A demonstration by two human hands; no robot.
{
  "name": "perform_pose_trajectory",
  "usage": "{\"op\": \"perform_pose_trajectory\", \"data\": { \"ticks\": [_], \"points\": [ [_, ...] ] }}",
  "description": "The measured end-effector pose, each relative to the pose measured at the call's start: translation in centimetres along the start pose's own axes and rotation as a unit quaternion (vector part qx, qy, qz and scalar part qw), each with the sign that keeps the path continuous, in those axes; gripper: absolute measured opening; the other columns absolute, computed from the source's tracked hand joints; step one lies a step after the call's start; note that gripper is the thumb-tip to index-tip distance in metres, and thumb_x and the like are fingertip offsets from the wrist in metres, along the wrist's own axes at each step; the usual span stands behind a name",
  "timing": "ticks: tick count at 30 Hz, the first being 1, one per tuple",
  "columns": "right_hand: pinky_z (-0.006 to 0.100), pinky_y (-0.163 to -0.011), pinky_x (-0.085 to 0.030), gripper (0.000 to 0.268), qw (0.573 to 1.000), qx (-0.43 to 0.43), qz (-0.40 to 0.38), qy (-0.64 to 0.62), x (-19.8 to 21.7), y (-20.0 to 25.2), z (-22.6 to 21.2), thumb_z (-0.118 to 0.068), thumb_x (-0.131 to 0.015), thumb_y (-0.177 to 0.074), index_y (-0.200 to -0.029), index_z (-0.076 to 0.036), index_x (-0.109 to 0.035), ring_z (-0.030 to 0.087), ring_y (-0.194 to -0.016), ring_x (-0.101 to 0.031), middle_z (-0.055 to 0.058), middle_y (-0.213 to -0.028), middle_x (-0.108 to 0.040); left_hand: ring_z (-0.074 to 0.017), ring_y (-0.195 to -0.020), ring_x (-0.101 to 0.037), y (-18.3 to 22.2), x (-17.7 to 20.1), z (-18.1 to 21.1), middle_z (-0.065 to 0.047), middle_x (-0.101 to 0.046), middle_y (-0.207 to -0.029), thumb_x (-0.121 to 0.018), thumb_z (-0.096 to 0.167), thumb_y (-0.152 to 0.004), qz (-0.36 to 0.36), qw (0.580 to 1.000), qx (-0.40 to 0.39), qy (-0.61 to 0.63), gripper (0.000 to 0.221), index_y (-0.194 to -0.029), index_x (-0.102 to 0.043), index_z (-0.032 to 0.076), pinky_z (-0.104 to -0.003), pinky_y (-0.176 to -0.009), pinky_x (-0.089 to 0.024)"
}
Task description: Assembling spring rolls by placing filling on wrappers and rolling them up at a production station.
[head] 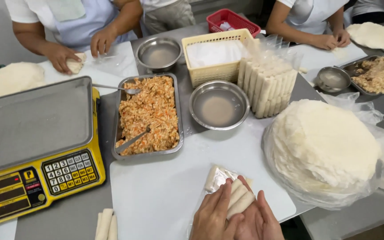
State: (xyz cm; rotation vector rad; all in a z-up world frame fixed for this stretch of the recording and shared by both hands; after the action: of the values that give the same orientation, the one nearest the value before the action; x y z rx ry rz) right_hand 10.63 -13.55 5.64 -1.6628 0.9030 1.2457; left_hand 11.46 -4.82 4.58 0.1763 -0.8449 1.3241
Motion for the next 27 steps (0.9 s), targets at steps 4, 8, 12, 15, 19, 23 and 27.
{"op": "perform_pose_trajectory", "data": {
  "ticks": [4, 8, 12, 15, 19, 23, 27],
  "points": [
    [0.039, -0.096, -0.056, 0.053, 0.988, 0.074, 0.107, 0.086, 2.2, 0.4, -1.5, -0.029, -0.042, -0.108, -0.159, -0.02, -0.031, 0.027, -0.142, -0.044, 0.011, -0.159, -0.042, -0.0329, -0.095, -0.066, -2.2, 2.4, 1.7, -0.009, -0.065, -0.14, -0.069, 0.01, -0.071, 0.004, 0.998, -0.064, -0.011, 0.081, -0.149, -0.049, 0.009, -0.044, -0.081, -0.059],
    [0.038, -0.091, -0.05, 0.073, 0.934, 0.126, 0.184, 0.278, 3.8, 1.0, -4.2, -0.02, -0.07, -0.091, -0.157, -0.005, -0.042, 0.026, -0.11, -0.067, 0.013, -0.133, -0.062, -0.0255, -0.109, -0.071, -5.1, 6.0, 2.9, -0.01, -0.074, -0.125, -0.078, 0.018, -0.071, -0.021, 0.998, -0.042, 0.029, 0.076, -0.144, -0.058, 0.018, -0.037, -0.094, -0.056],
    [0.049, -0.11, -0.046, 0.057, 0.856, 0.226, 0.193, 0.422, 4.2, 1.6, -7.6, -0.016, -0.07, -0.089, -0.141, 0.004, -0.054, 0.038, -0.135, -0.06, 0.024, -0.143, -0.063, -0.0089, -0.109, -0.07, -8.8, 8.2, 3.3, -0.001, -0.076, -0.133, -0.077, 0.017, -0.074, -0.173, 0.961, 0.134, 0.171, 0.066, -0.139, -0.065, 0.02, -0.021, -0.099, -0.05],
    [0.044, -0.112, -0.05, 0.039, 0.759, 0.254, 0.299, 0.519, 2.5, 1.7, -9.3, -0.007, -0.058, -0.094, -0.133, 0.001, -0.059, 0.032, -0.134, -0.062, 0.019, -0.138, -0.067, -0.0054, -0.096, -0.069, -13.1, 9.8, 1.1, 0.001, -0.079, -0.127, -0.077, 0.018, -0.079, -0.207, 0.932, 0.235, 0.184, 0.064, -0.141, -0.066, 0.028, -0.019, -0.089, -0.056],
    [0.042, -0.12, -0.037, 0.037, 0.508, 0.217, 0.195, 0.81, 3.5, 0.7, -8.2, -0.016, -0.062, -0.096, -0.132, -0.008, -0.066, 0.027, -0.142, -0.052, 0.013, -0.14, -0.061, -0.0116, -0.088, -0.059, -20.2, 11.9, -0.6, -0.004, -0.07, -0.122, -0.067, 0.026, -0.085, -0.231, 0.914, 0.285, 0.174, 0.058, -0.143, -0.066, 0.02, -0.024, -0.075, -0.046],
    [0.049, -0.114, -0.032, 0.039, 0.415, 0.167, 0.204, 0.871, 7.3, 1.4, -7.4, -0.026, -0.06, -0.097, -0.136, -0.019, -0.063, 0.025, -0.15, -0.045, 0.007, -0.147, -0.056, -0.0085, -0.058, -0.046, -24.6, 9.7, -4.2, -0.007, -0.066, -0.077, -0.064, 0.023, -0.082, -0.261, 0.904, 0.31, 0.135, 0.051, -0.132, -0.069, 0.013, -0.024, -0.046, -0.025],
    [0.048, -0.113, -0.032, 0.04, 0.42, 0.172, 0.244, 0.857, 8.4, 1.7, -7.9, -0.029, -0.063, -0.094, -0.133, -0.02, -0.066, 0.022, -0.149, -0.047, 0.004, -0.147, -0.057, -0.0062, -0.072, -0.07, -26.3, 6.8, -7.0, 0.002, -0.064, -0.083, -0.066, 0.027, -0.087, -0.329, 0.887, 0.321, 0.035, 0.041, -0.127, -0.07, 0.02, -0.023, -0.044, -0.02]
  ]
}}
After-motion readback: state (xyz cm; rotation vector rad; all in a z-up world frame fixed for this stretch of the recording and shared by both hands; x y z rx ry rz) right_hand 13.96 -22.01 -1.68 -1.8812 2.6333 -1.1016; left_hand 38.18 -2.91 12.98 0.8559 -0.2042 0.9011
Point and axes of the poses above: each hand's wrist, its own y-axis away from the middle knuckle, its own x-axis out of the back of the hand, z = x × y, the point moved 7 cm from there along -y, towards the middle knuckle
